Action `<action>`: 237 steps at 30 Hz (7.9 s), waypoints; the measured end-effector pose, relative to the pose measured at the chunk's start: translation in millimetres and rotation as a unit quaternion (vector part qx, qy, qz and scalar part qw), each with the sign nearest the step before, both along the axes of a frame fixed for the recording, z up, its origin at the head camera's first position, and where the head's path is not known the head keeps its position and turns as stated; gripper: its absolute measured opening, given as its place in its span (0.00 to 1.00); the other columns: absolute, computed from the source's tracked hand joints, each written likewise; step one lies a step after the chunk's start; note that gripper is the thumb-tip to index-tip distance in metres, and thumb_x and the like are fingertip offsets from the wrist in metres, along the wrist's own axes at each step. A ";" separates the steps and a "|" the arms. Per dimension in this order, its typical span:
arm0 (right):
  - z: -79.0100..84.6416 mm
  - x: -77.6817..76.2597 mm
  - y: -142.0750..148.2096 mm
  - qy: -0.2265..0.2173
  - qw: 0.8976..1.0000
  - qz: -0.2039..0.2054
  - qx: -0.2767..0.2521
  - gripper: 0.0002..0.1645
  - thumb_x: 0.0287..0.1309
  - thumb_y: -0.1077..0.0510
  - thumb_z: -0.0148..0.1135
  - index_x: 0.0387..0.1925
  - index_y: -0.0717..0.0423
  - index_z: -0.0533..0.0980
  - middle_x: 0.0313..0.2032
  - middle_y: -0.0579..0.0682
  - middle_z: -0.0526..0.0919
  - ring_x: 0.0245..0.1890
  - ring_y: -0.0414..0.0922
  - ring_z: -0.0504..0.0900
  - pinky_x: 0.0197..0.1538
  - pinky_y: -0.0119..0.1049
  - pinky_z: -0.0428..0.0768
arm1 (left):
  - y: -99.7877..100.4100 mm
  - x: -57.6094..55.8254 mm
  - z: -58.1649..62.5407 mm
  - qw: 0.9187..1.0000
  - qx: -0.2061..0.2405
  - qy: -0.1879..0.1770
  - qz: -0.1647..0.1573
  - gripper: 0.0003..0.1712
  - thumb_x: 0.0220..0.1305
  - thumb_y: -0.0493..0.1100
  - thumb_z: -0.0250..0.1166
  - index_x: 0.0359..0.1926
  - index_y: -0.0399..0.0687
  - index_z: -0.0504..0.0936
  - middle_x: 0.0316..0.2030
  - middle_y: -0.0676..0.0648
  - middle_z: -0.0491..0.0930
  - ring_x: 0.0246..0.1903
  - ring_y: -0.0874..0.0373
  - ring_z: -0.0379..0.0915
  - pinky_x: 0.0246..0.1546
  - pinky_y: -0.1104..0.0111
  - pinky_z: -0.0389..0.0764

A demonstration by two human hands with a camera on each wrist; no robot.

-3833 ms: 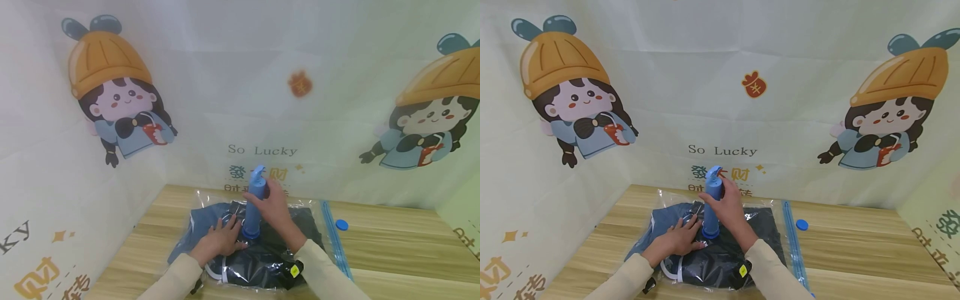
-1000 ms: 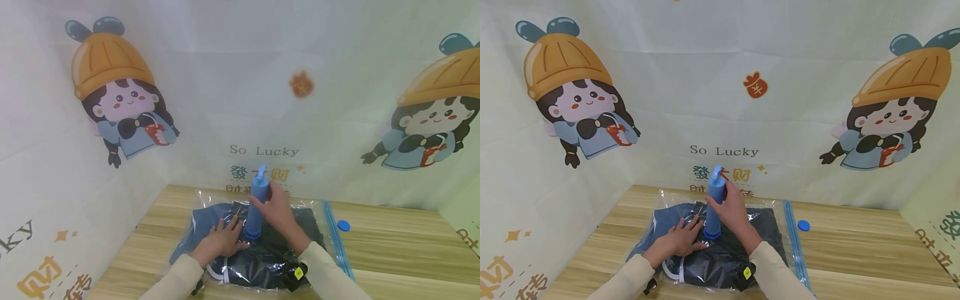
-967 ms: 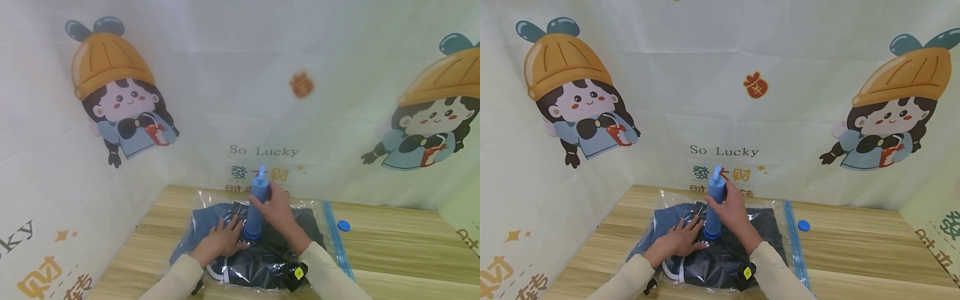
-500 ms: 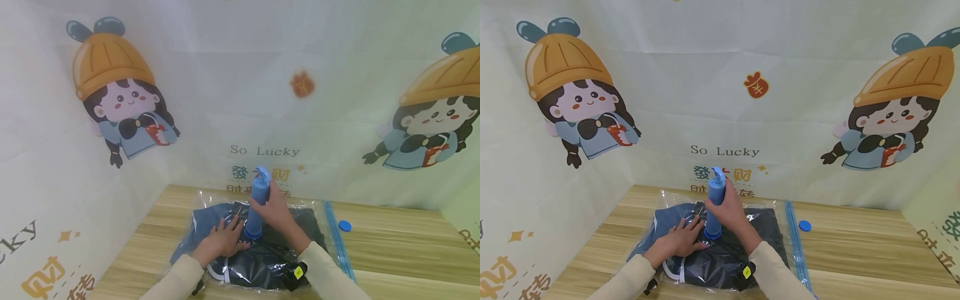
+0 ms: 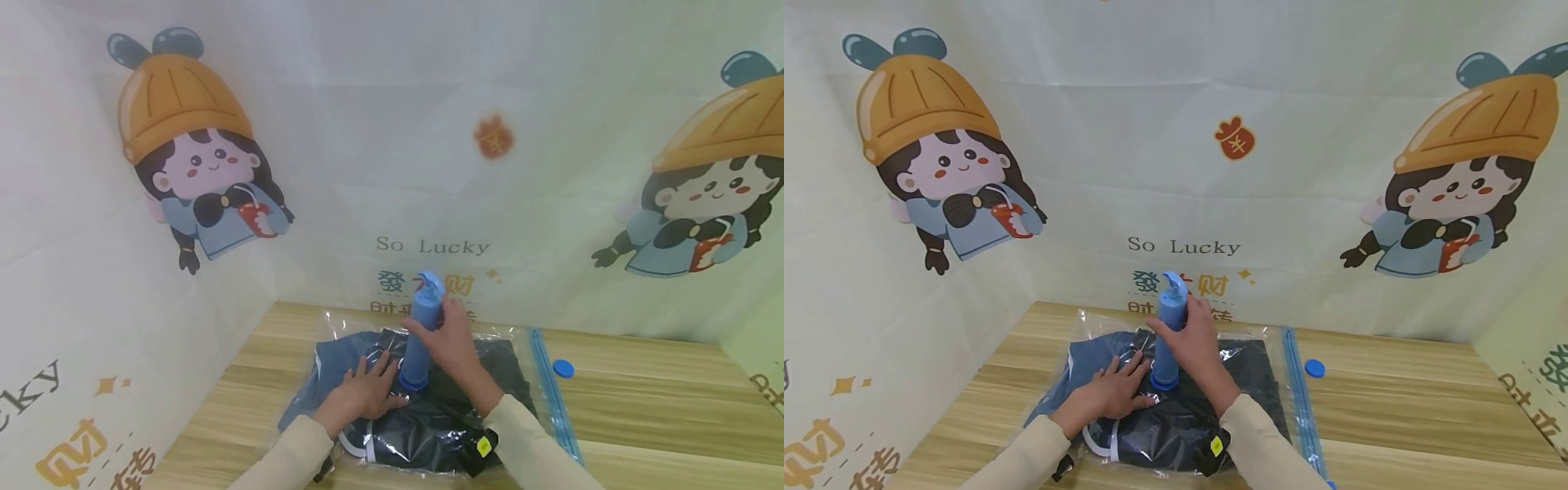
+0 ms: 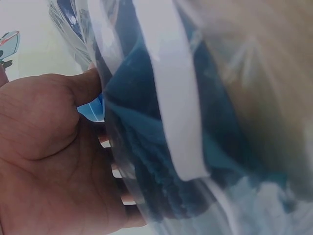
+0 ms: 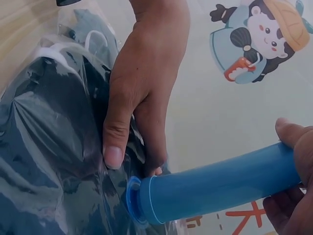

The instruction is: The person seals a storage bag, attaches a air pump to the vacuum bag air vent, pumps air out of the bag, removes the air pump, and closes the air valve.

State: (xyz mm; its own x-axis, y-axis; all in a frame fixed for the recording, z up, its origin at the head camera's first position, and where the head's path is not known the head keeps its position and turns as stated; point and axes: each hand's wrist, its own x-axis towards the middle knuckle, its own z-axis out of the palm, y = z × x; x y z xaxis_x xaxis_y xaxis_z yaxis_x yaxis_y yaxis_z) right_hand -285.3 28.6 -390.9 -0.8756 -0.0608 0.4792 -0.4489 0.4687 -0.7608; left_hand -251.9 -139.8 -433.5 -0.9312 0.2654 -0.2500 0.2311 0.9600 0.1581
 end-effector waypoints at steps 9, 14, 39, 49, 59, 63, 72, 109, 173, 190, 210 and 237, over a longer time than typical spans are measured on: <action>1.7 -1.8 5.3 0.000 0.996 0.081 -0.040 0.39 0.57 0.54 0.77 0.66 0.59 0.70 0.55 0.54 0.81 0.54 0.53 0.82 0.52 0.49 0.82 | -0.1 1.2 1.0 1.000 0.004 0.002 0.001 0.44 0.72 0.64 0.58 0.78 0.46 0.60 0.79 0.41 0.48 0.73 0.29 0.43 0.66 0.36 0.57; -0.5 -1.7 7.6 0.007 0.994 0.109 -0.033 0.36 0.59 0.62 0.73 0.66 0.62 0.68 0.55 0.58 0.81 0.54 0.55 0.82 0.55 0.50 0.81 | -0.7 1.5 0.4 1.000 0.005 0.005 0.001 0.43 0.72 0.64 0.58 0.78 0.46 0.61 0.79 0.41 0.49 0.73 0.29 0.43 0.66 0.37 0.57; -1.5 1.3 -4.1 0.009 1.000 0.006 0.008 0.33 0.57 0.47 0.76 0.56 0.63 0.74 0.44 0.55 0.73 0.41 0.50 0.77 0.44 0.48 0.82 | -1.4 2.7 0.4 1.000 -0.005 0.007 -0.002 0.43 0.72 0.65 0.57 0.78 0.47 0.61 0.79 0.41 0.49 0.73 0.30 0.44 0.67 0.37 0.56; -1.5 -3.0 5.1 -0.015 0.996 0.080 -0.029 0.35 0.60 0.62 0.71 0.66 0.63 0.68 0.58 0.59 0.77 0.57 0.57 0.79 0.55 0.54 0.79 | -0.7 4.7 1.8 1.000 0.002 0.005 -0.001 0.43 0.73 0.63 0.57 0.78 0.46 0.60 0.79 0.41 0.48 0.73 0.29 0.43 0.68 0.37 0.55; 0.8 1.0 0.2 -0.044 0.995 0.091 -0.010 0.44 0.51 0.65 0.66 0.69 0.62 0.61 0.60 0.62 0.76 0.59 0.61 0.77 0.57 0.64 0.75 | -1.0 1.5 -3.0 1.000 -0.002 0.000 -0.002 0.42 0.74 0.63 0.57 0.78 0.47 0.59 0.79 0.41 0.48 0.74 0.29 0.42 0.68 0.37 0.55; -1.8 -1.1 -2.9 -0.049 0.994 0.097 -0.028 0.46 0.50 0.66 0.66 0.70 0.61 0.58 0.61 0.61 0.74 0.59 0.61 0.76 0.57 0.65 0.74 | -0.8 1.8 -2.9 1.000 0.001 -0.002 -0.001 0.42 0.74 0.63 0.57 0.79 0.47 0.58 0.79 0.41 0.47 0.74 0.30 0.41 0.68 0.37 0.54; -3.0 -3.8 -5.4 -0.069 0.992 0.092 -0.042 0.46 0.55 0.63 0.68 0.72 0.58 0.57 0.63 0.61 0.72 0.62 0.61 0.72 0.59 0.67 0.71 | -3.2 -0.7 -8.7 1.000 0.001 0.003 0.000 0.43 0.74 0.64 0.56 0.79 0.47 0.58 0.79 0.42 0.46 0.74 0.31 0.41 0.68 0.38 0.54; 10.0 -6.6 1.7 -0.073 0.992 0.106 -0.012 0.41 0.53 0.65 0.67 0.69 0.63 0.63 0.55 0.58 0.79 0.56 0.59 0.79 0.57 0.63 0.76 | -5.4 -7.0 -19.3 1.000 -0.004 0.001 0.000 0.45 0.73 0.67 0.55 0.79 0.49 0.57 0.80 0.43 0.45 0.74 0.31 0.40 0.68 0.36 0.52; 16.2 -12.3 10.7 -0.085 0.980 0.177 0.023 0.43 0.59 0.64 0.68 0.73 0.63 0.61 0.61 0.60 0.77 0.62 0.60 0.76 0.60 0.61 0.74 | -3.2 -0.6 -8.8 1.000 -0.008 0.002 -0.001 0.43 0.74 0.64 0.56 0.79 0.49 0.58 0.79 0.43 0.46 0.75 0.32 0.41 0.69 0.38 0.53; 4.2 -12.1 -11.3 -0.063 0.990 0.116 -0.051 0.51 0.52 0.51 0.81 0.72 0.54 0.63 0.57 0.54 0.80 0.57 0.52 0.79 0.58 0.58 0.75 | -4.1 -1.3 -10.1 1.000 -0.013 0.004 -0.007 0.43 0.74 0.67 0.54 0.79 0.49 0.59 0.79 0.44 0.46 0.74 0.32 0.42 0.68 0.38 0.55; -2.5 -4.3 -14.5 0.052 0.998 -0.020 0.027 0.43 0.50 0.44 0.81 0.63 0.57 0.73 0.50 0.54 0.77 0.48 0.52 0.76 0.51 0.54 0.79 | -2.9 3.4 -3.6 1.000 -0.016 0.011 -0.007 0.43 0.73 0.67 0.54 0.79 0.50 0.59 0.79 0.44 0.48 0.74 0.32 0.43 0.68 0.39 0.56; 3.4 -10.2 7.2 -0.031 0.990 0.140 -0.013 0.45 0.57 0.59 0.76 0.70 0.63 0.63 0.61 0.61 0.77 0.60 0.59 0.78 0.58 0.54 0.78 | -3.0 0.0 -10.6 1.000 -0.006 0.014 -0.011 0.43 0.74 0.66 0.55 0.79 0.49 0.59 0.79 0.43 0.47 0.74 0.31 0.42 0.68 0.38 0.54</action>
State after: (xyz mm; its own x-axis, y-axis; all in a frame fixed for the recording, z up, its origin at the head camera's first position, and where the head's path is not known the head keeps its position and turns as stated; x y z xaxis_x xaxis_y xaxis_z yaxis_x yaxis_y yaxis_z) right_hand -295.5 35.8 -387.5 -0.8538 -0.2946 0.4293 -0.5106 0.3126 -0.8010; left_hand -251.9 -142.8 -444.1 -0.9319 0.2834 -0.2262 0.2568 0.9563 0.1401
